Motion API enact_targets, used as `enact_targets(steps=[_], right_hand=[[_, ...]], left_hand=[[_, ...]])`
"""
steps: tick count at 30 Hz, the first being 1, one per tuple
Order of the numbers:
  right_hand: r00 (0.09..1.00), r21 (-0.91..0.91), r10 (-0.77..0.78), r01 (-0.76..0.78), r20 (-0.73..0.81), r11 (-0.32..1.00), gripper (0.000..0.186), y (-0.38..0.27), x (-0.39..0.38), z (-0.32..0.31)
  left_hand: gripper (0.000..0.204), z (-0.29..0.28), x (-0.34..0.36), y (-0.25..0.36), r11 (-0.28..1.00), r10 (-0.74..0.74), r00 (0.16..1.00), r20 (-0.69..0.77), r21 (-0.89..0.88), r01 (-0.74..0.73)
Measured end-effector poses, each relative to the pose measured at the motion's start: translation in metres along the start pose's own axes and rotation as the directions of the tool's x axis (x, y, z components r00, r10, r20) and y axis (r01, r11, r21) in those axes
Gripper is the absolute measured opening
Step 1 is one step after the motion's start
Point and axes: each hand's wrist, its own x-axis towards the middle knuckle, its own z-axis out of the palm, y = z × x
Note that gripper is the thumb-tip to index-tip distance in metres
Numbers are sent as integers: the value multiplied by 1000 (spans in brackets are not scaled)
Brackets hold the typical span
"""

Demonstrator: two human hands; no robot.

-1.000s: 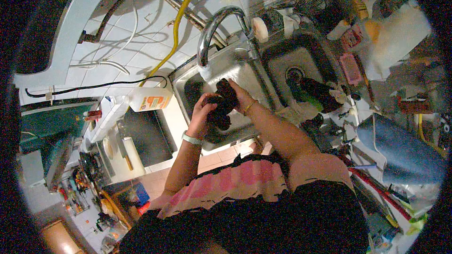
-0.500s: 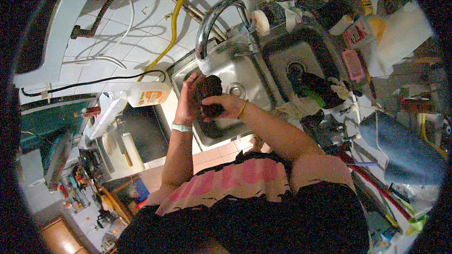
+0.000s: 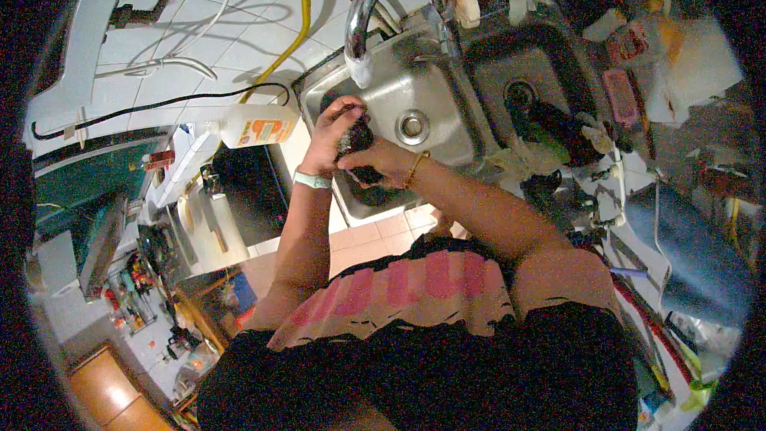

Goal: The person washes a metal strainer with a sponge and water at a kitchen sink, and then rinses a dark brown cloth under the tap.

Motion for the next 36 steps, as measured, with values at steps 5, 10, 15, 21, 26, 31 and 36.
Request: enact_targets(steps=[5,10,15,21,26,31,36], right_hand=[[876,-793,-353,-52,-328,607,50,71,75,-80],[832,-893,-368,-297,-416,337,43,93,76,-94],[817,-929,-443,-341,-368,144,37,63,21,-48],[914,-882,-382,65,-135,466,68,54,18,-49],[905,260,89,-212,416,942,36,3,-18,32],[788,165,-50,-65,614,984,46,-2,-29,71],[994,-293,-92,105,58,950,29,-22,-43,85]], left_hand=[[13,-8,22,-65,939,121,980,-161,339,-60],[18,-7,24,-135,868,210,833,-511,491,82],[24,0,8,-166,919,181,610,-772,354,176],[60,-5,-26,-63,978,-151,964,-219,-172,114],[72,-10,-56,20,904,203,964,174,-411,-116],[73,-12,-67,54,831,353,858,374,-546,-104],[13,-4,-54,84,955,89,934,346,237,-179]])
